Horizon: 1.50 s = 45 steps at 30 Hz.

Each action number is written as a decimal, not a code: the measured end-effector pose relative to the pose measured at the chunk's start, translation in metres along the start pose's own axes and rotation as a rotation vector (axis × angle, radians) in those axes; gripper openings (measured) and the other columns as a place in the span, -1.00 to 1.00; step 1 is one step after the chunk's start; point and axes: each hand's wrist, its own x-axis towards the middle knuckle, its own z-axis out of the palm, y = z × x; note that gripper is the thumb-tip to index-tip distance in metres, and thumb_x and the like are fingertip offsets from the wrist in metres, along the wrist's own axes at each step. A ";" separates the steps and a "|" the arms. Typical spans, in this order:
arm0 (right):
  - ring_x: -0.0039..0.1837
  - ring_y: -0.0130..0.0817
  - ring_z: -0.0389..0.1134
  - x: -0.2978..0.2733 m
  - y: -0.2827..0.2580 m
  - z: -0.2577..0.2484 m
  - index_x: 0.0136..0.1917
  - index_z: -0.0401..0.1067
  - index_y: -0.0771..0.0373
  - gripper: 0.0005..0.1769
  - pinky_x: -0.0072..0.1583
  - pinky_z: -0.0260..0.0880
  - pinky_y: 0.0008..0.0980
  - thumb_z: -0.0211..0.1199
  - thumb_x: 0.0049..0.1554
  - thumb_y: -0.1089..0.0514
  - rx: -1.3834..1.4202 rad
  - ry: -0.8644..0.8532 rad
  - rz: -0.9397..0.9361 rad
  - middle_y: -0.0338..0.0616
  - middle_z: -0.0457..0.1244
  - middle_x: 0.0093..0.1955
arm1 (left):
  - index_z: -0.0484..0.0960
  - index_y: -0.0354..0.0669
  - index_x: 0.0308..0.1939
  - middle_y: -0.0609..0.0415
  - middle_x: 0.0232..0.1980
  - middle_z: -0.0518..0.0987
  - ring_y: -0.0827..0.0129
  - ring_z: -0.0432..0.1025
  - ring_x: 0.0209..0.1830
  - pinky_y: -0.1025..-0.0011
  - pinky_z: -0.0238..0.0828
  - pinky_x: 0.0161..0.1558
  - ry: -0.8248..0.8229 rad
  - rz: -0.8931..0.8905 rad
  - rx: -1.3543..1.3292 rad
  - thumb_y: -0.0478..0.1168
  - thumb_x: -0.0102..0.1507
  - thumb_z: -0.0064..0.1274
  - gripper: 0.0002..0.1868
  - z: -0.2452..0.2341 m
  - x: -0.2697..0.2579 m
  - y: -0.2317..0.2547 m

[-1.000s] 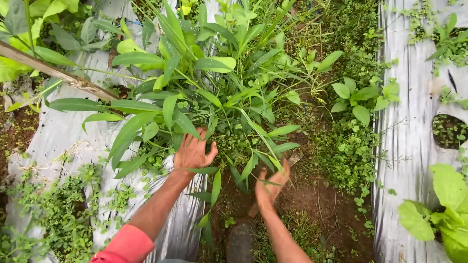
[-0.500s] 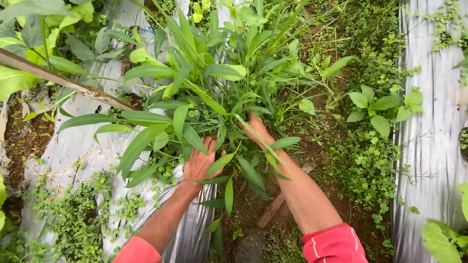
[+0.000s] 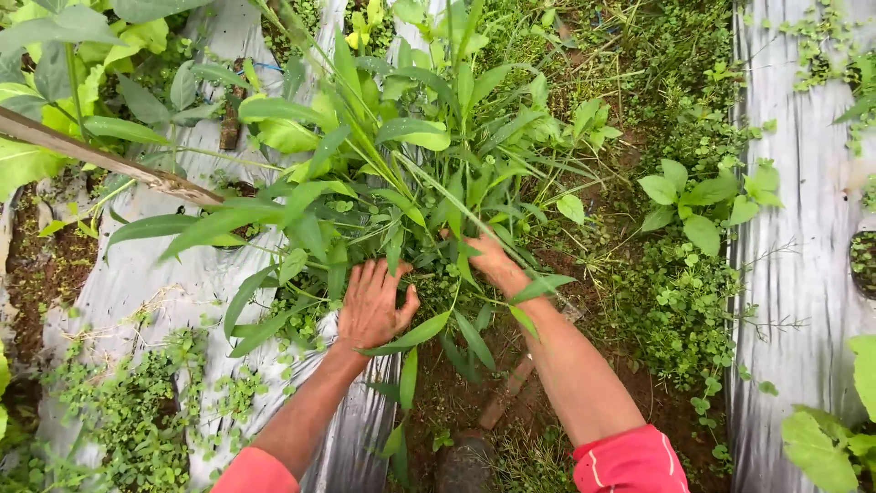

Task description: The person weeds a garden bed by hand and with a small hoe. They pull weeds from the soil and from under the edges of white plastic mulch, gathering the removed plants into a pile.

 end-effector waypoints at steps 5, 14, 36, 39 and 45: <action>0.54 -0.47 0.07 -0.010 0.037 -0.070 0.57 0.10 0.48 -0.27 0.47 0.11 -0.72 0.15 0.28 0.03 -0.013 -0.015 0.182 0.03 0.08 0.58 | 0.49 0.10 0.11 0.07 -0.03 0.52 0.26 0.47 0.03 0.31 0.48 -0.10 0.140 0.173 0.285 0.07 0.32 -0.23 -0.63 0.009 -0.007 -0.002; 0.41 0.12 0.26 0.011 0.070 -0.054 0.40 0.38 0.26 -0.08 0.42 0.24 -0.06 0.12 0.12 -0.52 -0.216 0.322 0.184 0.18 0.28 0.35 | 0.47 0.17 0.24 0.09 -0.01 0.52 0.16 0.51 -0.07 0.17 0.52 -0.23 0.170 0.041 -0.013 0.00 0.23 -0.11 -0.52 0.018 -0.006 0.004; 0.15 -0.17 0.37 -0.035 0.093 -0.016 0.63 -0.21 0.32 -0.15 0.13 0.44 -0.23 -0.01 0.21 -0.01 -0.421 -0.185 -0.113 0.38 -0.10 0.59 | 0.48 0.04 0.17 -0.06 0.00 0.61 0.19 0.63 -0.43 -0.19 0.35 0.25 0.015 -0.047 -0.049 0.03 0.29 -0.15 -0.58 0.020 -0.004 0.008; -0.21 -0.38 0.41 -0.026 0.081 -0.010 0.69 -0.29 0.25 -0.03 -0.24 0.52 -0.55 0.05 0.13 0.47 -0.268 -0.010 -0.138 0.33 -0.25 0.67 | 0.48 -0.02 0.17 -0.06 0.04 0.64 0.36 0.58 -0.56 -0.20 0.31 0.33 -0.001 -0.059 -0.048 -0.02 0.29 -0.16 -0.59 0.004 -0.001 0.012; 0.29 -0.10 0.35 0.002 0.089 -0.058 0.42 0.27 0.13 -0.20 0.26 0.32 0.07 0.36 0.02 -0.22 -0.427 0.366 0.136 0.00 0.25 0.26 | 0.52 -0.03 -0.15 0.01 -0.13 0.46 0.12 0.44 -0.10 0.20 0.39 0.00 0.291 0.183 0.047 -0.07 0.22 0.02 -0.81 0.013 -0.007 0.005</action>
